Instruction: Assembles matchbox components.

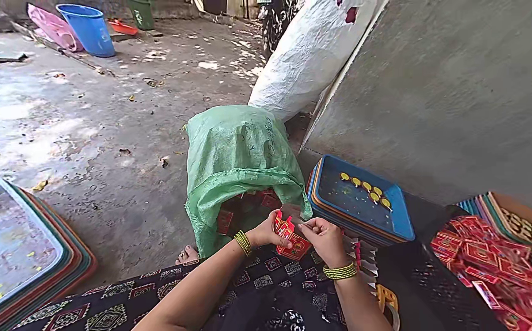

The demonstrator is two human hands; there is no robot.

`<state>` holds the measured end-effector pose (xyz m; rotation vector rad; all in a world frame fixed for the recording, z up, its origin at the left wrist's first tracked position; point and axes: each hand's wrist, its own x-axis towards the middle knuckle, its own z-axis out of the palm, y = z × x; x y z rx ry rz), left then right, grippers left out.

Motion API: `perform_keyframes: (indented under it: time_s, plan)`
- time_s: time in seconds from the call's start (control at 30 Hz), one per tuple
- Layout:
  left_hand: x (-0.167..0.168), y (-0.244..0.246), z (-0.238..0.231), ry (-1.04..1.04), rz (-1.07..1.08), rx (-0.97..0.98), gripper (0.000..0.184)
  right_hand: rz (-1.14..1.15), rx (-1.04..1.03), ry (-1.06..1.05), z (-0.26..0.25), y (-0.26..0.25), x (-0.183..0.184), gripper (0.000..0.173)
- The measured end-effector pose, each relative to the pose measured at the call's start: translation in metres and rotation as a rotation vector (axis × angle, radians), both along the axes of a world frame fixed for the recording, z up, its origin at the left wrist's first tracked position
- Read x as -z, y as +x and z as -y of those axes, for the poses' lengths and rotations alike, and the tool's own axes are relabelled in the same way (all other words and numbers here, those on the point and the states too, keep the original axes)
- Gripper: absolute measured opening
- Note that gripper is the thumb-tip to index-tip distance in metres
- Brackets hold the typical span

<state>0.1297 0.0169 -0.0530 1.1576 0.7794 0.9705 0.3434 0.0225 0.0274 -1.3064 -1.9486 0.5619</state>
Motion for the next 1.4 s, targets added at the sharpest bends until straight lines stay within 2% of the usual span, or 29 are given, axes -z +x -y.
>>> perform_keyframes:
  time_s: [0.07, 0.13, 0.17, 0.23, 0.3, 0.33, 0.43, 0.5, 0.6, 0.7, 0.77, 0.83, 0.9, 0.93, 1.0, 1.03, 1.1, 1.17, 1.23, 1.3, 1.4]
  plan:
    - [-0.004, 0.010, 0.006, 0.038, 0.042, -0.041, 0.132, -0.154, -0.005, 0.111, 0.009, 0.010, 0.003, 0.027]
    - [-0.010, 0.023, 0.015, 0.059, 0.167, -0.098, 0.131, -0.392, 0.002, 0.093, 0.021, 0.019, 0.005, 0.040]
    - [-0.013, 0.031, 0.020, 0.073, 0.219, -0.125, 0.132, -0.479, -0.002, 0.029, 0.027, 0.025, 0.007, 0.049]
    - [-0.012, 0.046, 0.029, 0.121, 0.254, -0.153, 0.134, -0.604, -0.089, -0.154, 0.039, 0.037, 0.019, 0.081]
    - [-0.003, 0.058, 0.034, 0.224, 0.161, -0.113, 0.134, -0.677, -0.211, -0.314, 0.048, 0.047, 0.036, 0.106]
    - [0.003, 0.061, 0.035, 0.300, 0.078, -0.067, 0.133, -0.703, -0.235, -0.355, 0.052, 0.051, 0.044, 0.110]
    - [0.017, 0.059, 0.031, 0.502, -0.338, -0.017, 0.133, -0.686, -0.235, -0.297, 0.056, 0.058, 0.062, 0.111]
    - [0.014, 0.058, 0.033, 0.528, -0.462, -0.020, 0.141, -0.623, -0.220, -0.181, 0.057, 0.057, 0.071, 0.110]
    - [0.008, 0.066, 0.044, 0.518, -0.423, -0.038, 0.161, -0.644, -0.193, -0.106, 0.059, 0.051, 0.076, 0.110]
    - [0.020, 0.071, 0.050, 0.590, -0.403, -0.044, 0.174, -0.691, -0.294, -0.206, 0.063, 0.044, 0.071, 0.117]
    - [0.024, 0.070, 0.050, 0.591, -0.403, -0.053, 0.170, -0.700, -0.322, -0.261, 0.063, 0.044, 0.066, 0.121]
    - [0.023, 0.069, 0.045, 0.563, -0.329, -0.085, 0.157, -0.704, -0.347, -0.286, 0.057, 0.050, 0.064, 0.123]
    - [0.025, 0.066, 0.039, 0.534, -0.248, -0.104, 0.150, -0.649, -0.311, -0.249, 0.041, 0.060, 0.060, 0.118]
    - [0.026, 0.064, 0.037, 0.541, -0.221, -0.116, 0.147, -0.592, -0.226, -0.212, 0.027, 0.068, 0.056, 0.108]
    - [0.027, 0.061, 0.033, 0.548, -0.169, -0.129, 0.144, -0.477, 0.050, -0.146, -0.012, 0.090, 0.042, 0.063]
    - [0.027, 0.060, 0.032, 0.547, -0.156, -0.136, 0.143, -0.386, 0.211, -0.110, -0.036, 0.106, 0.032, 0.048]
    - [0.028, 0.059, 0.031, 0.546, -0.179, -0.146, 0.144, -0.112, 0.484, -0.096, -0.092, 0.147, 0.018, 0.035]
    - [0.030, 0.059, 0.030, 0.561, -0.219, -0.144, 0.144, 0.114, 0.628, -0.248, -0.146, 0.186, 0.006, 0.033]
    - [0.032, 0.059, 0.029, 0.573, -0.239, -0.140, 0.145, 0.261, 0.698, -0.462, -0.197, 0.221, 0.010, 0.036]
    - [0.032, 0.060, 0.027, 0.580, -0.240, -0.143, 0.143, 0.304, 0.733, -0.617, -0.245, 0.250, 0.034, 0.044]
    - [0.034, 0.060, 0.022, 0.624, -0.270, -0.155, 0.140, 0.236, 0.798, -0.674, -0.288, 0.264, 0.054, 0.050]
